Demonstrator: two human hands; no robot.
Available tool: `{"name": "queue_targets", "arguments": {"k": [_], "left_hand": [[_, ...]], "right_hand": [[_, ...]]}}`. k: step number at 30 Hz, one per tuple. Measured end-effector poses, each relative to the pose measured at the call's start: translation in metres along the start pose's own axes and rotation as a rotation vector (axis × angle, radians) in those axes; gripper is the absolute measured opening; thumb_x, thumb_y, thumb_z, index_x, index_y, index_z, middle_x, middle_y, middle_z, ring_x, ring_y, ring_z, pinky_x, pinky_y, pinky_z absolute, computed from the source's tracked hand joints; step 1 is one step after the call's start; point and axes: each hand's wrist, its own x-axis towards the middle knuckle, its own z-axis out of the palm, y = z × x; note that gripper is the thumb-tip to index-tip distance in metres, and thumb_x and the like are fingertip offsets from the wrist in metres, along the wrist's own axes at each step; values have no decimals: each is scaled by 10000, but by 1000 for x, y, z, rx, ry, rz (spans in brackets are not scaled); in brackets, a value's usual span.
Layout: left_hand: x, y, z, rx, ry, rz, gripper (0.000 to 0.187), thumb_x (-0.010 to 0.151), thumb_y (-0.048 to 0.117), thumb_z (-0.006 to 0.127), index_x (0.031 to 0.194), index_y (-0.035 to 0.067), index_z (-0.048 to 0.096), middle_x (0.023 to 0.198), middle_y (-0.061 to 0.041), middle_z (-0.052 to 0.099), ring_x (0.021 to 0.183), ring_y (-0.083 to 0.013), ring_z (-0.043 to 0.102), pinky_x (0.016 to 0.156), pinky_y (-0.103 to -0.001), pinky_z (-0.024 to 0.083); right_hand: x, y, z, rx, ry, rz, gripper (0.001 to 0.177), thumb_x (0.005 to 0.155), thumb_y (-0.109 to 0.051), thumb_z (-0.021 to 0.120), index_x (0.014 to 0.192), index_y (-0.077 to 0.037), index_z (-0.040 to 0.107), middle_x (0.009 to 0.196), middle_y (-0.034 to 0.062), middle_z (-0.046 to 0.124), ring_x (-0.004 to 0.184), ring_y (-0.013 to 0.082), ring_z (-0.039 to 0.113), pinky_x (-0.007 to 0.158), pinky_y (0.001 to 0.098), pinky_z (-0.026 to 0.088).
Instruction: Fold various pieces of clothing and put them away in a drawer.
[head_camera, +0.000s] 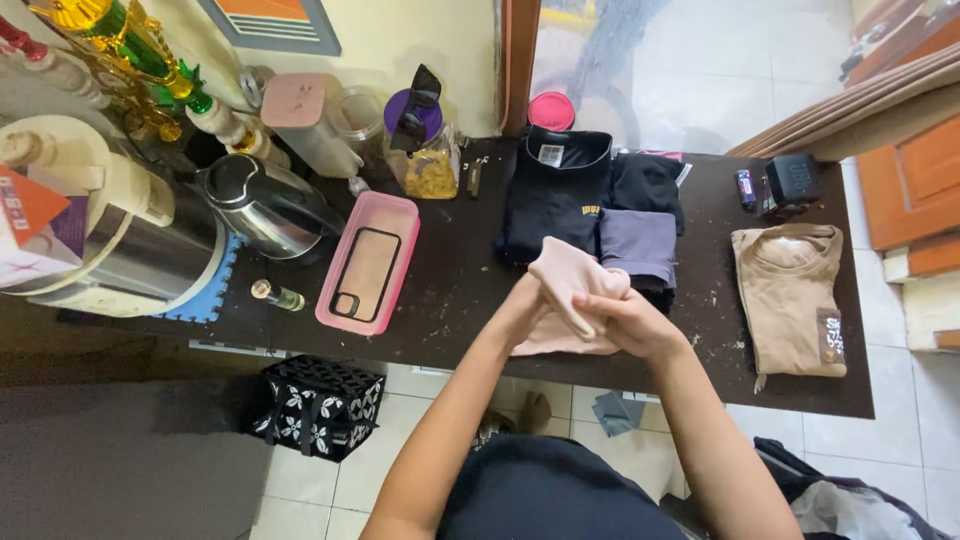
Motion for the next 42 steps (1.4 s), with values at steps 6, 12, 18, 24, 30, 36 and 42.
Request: {"name": "queue_targets", "arguments": {"k": [6,12,18,24,30,36,42], "left_hand": [[-41,40,23,-66,318,-79,594,995,573,436,1310,121,658,1220,-50,700,1109,-150,657,931,-330,540],[-13,-33,8,107,303,142,263,999,279,762,1051,23,723,892,0,654,800,-76,566,695,-242,481],[-9,-30,25,310,312,282,230,960,261,757,987,35,728,842,30,697,766,-42,597,710,-220,504],[-18,-1,55,473,433,339,225,955,255,734,981,32,741,837,1,742,767,-54,654,709,-228,543],[-2,-22,27,467,536,345,261,959,278,734,1002,21,753,870,-18,760,773,-61,655,705,-231,537],[-9,-7,32,517,567,316,270,959,276,750,977,6,755,815,-15,740,735,-66,625,679,-238,525],[-5,-12,23,467,183,168,280,944,272,751,1039,8,754,913,-37,742,806,-69,635,728,-241,527]], "right_hand": [[-11,-3,13,-351,70,-121,404,927,-167,750,1266,36,665,1059,79,757,916,111,733,797,250,589],[-33,4,23,-604,61,-80,402,842,-189,834,1148,-1,654,958,7,700,807,69,632,678,249,520],[-61,-3,26,-721,138,-52,372,831,-232,828,1097,-7,700,938,-7,720,819,61,646,701,230,548],[-76,-14,13,-790,-11,138,412,843,-253,847,1087,64,747,915,-10,716,808,60,625,698,233,536],[-73,-17,31,-809,156,-34,595,794,-229,827,1334,-53,648,837,7,679,688,84,577,614,262,510],[-65,1,17,-924,-63,41,512,943,-365,692,1340,-49,620,1123,-6,732,984,57,667,861,242,555],[-68,-14,32,-915,6,346,492,915,-390,700,1292,-74,683,1085,0,745,941,66,672,829,229,548]]}}
